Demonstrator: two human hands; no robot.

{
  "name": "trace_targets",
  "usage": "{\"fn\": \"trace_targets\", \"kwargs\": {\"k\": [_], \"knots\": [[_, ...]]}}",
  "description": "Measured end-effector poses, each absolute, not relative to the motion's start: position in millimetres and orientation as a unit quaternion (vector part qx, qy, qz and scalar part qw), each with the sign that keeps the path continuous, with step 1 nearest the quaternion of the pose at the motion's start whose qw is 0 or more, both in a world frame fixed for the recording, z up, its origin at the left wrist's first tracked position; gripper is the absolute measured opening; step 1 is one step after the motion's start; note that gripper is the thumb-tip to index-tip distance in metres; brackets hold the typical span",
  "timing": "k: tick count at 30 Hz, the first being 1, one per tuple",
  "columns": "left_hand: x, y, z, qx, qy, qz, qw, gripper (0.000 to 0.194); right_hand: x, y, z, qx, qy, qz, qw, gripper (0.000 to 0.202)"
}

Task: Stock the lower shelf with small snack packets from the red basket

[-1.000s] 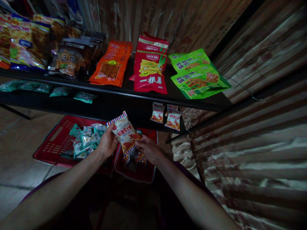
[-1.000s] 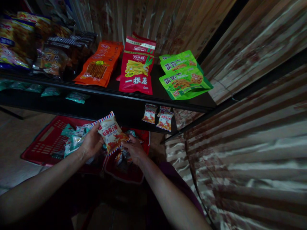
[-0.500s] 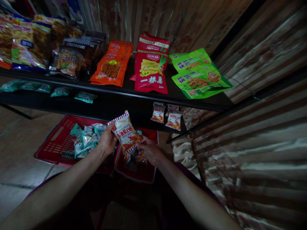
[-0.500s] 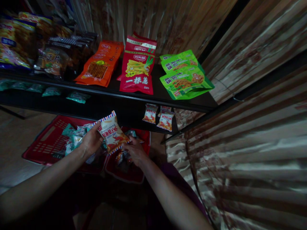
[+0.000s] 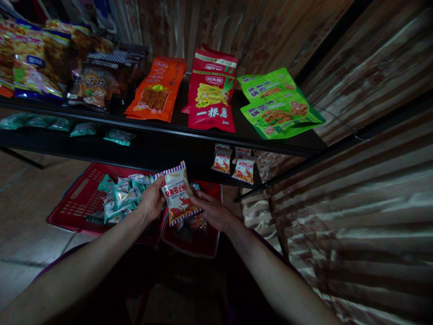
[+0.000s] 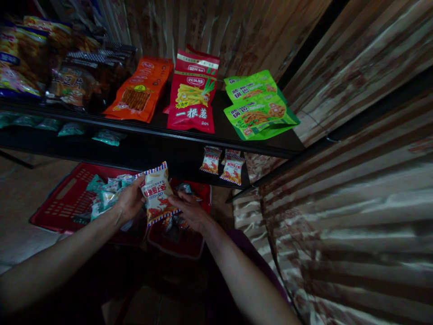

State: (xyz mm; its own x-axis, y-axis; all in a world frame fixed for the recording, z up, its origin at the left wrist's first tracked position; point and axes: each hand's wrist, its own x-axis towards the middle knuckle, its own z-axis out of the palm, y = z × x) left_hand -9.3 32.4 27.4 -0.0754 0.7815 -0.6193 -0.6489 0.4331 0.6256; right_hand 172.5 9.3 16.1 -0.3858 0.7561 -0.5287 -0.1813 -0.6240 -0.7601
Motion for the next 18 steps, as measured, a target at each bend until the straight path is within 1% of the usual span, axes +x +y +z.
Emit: {"fn": "trace_targets", "kwargs": {"k": [2, 6, 10, 18], "knots": [[-8, 32, 27, 0.073, 0.511, 0.525, 0.677, 0.027, 172, 9, 14, -0.468, -0.312, 0.771, 0.298, 0.048], [-3, 29, 31, 0.096, 0.508, 0.519, 0.681, 0.024, 168, 6, 16, -0.448, -0.295, 0.781, 0.319, 0.048], [1, 26, 33, 0.117, 0.49, 0.499, 0.705, 0.027, 164, 5, 20, -0.443, -0.276, 0.786, 0.33, 0.048], [-1, 16, 19, 0.218, 0.48, 0.414, 0.743, 0.037, 164, 12, 11, -0.5, -0.198, 0.732, 0.418, 0.042]]}}
